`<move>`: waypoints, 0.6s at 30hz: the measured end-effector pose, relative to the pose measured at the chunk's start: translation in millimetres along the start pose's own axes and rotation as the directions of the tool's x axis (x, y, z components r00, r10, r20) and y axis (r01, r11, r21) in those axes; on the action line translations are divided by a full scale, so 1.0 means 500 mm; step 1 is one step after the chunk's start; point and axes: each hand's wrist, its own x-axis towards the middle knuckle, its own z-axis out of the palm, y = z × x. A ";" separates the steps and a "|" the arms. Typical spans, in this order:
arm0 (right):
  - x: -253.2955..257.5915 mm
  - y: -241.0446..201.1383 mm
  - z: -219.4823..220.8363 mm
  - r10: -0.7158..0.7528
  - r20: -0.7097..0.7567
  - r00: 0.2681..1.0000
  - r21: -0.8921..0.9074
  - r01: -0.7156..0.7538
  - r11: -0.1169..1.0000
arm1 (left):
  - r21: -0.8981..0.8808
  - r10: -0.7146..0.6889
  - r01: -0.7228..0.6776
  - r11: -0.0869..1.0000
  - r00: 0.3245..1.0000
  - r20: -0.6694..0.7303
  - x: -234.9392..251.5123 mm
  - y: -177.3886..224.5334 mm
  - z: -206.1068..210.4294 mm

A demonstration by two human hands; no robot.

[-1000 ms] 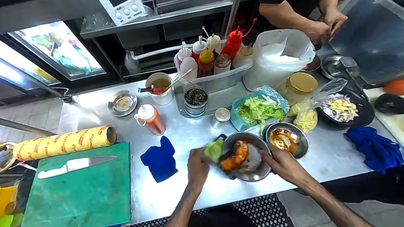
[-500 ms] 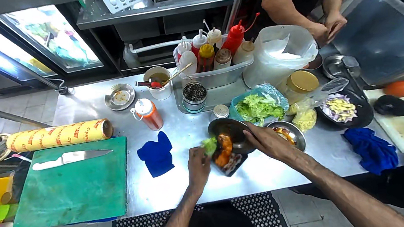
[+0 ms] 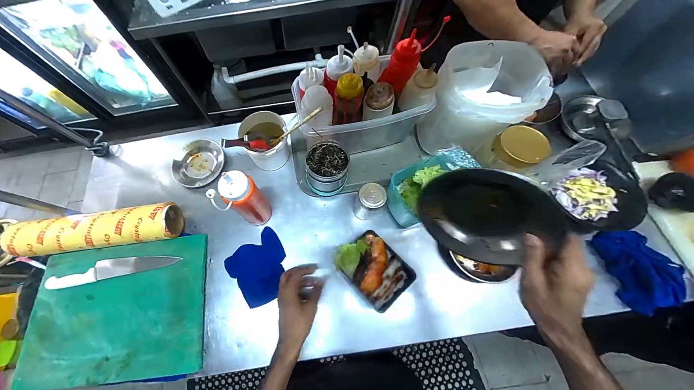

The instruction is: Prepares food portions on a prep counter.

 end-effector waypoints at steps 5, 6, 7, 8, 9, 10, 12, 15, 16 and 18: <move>-0.109 0.159 -0.014 0.668 -0.158 0.727 0.635 -0.444 0.633 | -0.019 -0.127 0.126 0.992 0.985 -0.118 -0.032 -0.059 -0.095; -0.131 0.182 -0.007 0.747 -0.102 0.657 0.655 -0.521 0.547 | -0.032 -0.143 0.140 0.990 0.980 -0.137 -0.033 -0.062 -0.106; -0.151 0.200 0.004 0.798 -0.055 0.600 0.653 -0.583 0.483 | -0.053 -0.156 0.150 0.987 0.976 -0.152 -0.032 -0.062 -0.114; -0.167 0.218 0.019 0.828 -0.016 0.560 0.643 -0.628 0.438 | -0.069 -0.162 0.153 0.986 0.973 -0.163 -0.027 -0.059 -0.119; -0.179 0.231 0.034 0.839 0.021 0.543 0.627 -0.661 0.413 | -0.075 -0.159 0.149 0.986 0.973 -0.167 -0.018 -0.053 -0.120; -0.185 0.242 0.048 0.836 0.042 0.547 0.596 -0.685 0.418 | -0.075 -0.152 0.142 0.987 0.975 -0.161 -0.007 -0.045 -0.119; -0.183 0.257 0.071 0.814 0.037 0.580 0.438 -0.742 0.508 | -0.085 -0.131 0.120 0.989 0.982 -0.136 0.017 -0.024 -0.110; -0.168 0.269 0.085 0.768 0.006 0.641 -0.048 -0.766 0.640 | -0.097 -0.087 0.079 0.992 0.992 -0.086 0.053 0.006 -0.099; -0.163 0.277 0.091 0.749 0.015 0.663 -0.130 -0.741 0.659 | -0.099 -0.073 0.066 0.993 0.995 -0.068 0.064 0.015 -0.095; -0.157 0.292 0.107 0.729 0.048 0.683 -0.217 -0.706 0.675 | -0.108 -0.048 0.044 0.993 0.998 -0.030 0.078 0.030 -0.093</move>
